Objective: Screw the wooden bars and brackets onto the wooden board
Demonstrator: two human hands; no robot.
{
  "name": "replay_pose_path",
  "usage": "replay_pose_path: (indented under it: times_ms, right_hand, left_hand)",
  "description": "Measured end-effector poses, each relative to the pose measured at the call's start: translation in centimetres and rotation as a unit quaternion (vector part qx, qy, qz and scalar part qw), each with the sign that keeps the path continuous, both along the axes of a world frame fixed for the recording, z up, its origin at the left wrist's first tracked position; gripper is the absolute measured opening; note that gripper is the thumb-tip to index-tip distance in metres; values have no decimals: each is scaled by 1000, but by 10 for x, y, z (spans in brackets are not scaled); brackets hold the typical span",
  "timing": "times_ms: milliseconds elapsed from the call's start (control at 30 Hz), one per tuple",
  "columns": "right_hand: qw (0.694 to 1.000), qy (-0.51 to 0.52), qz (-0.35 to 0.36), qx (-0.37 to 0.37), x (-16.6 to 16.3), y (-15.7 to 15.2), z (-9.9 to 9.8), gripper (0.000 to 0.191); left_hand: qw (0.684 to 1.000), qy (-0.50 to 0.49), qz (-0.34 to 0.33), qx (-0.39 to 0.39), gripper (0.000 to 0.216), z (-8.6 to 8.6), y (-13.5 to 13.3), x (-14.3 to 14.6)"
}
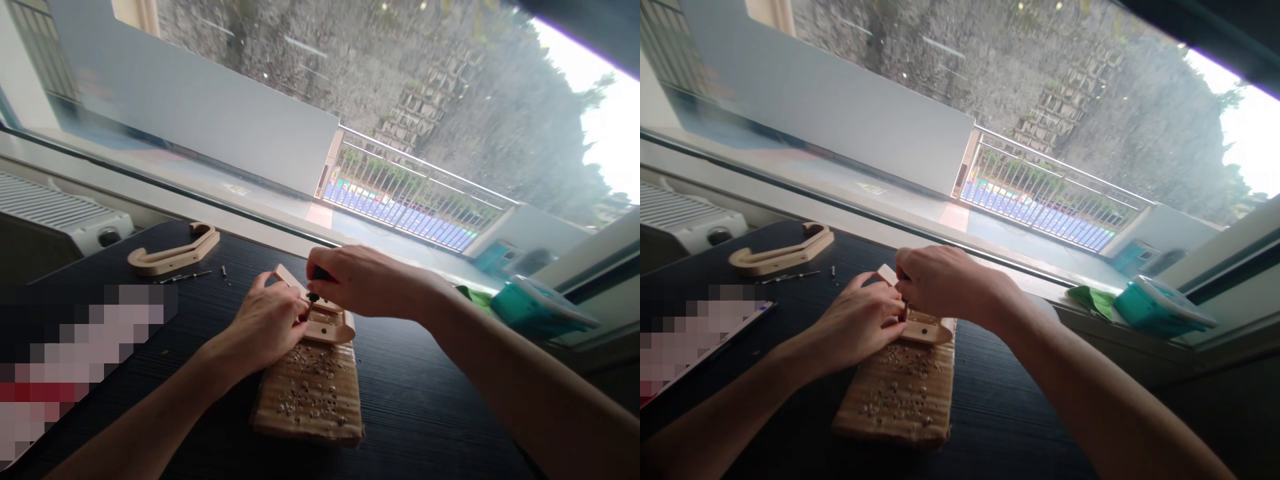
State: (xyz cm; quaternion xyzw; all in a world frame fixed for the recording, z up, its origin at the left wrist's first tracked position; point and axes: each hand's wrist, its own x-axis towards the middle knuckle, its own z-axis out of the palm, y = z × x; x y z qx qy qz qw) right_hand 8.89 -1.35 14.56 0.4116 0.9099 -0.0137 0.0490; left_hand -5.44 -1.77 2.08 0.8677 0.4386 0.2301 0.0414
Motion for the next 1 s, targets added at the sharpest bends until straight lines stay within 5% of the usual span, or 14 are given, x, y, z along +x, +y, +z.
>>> replay_pose_path:
  times_ms: [200, 400, 633, 1000]
  right_hand:
    - [998, 5, -45, 34, 1, 2, -7, 26]
    - [1000, 4, -3, -11, 6, -3, 8, 15]
    - [1000, 17, -15, 20, 5, 1, -6, 26]
    - [1000, 9, 17, -23, 5, -3, 2, 22]
  left_hand:
    - [1000, 1, -7, 1, 19, 1, -1, 0]
    - [1000, 4, -1, -15, 19, 0, 0, 0]
    - [1000, 4, -3, -9, 21, 1, 0, 1]
    - [1000, -17, -9, -1, 19, 1, -1, 0]
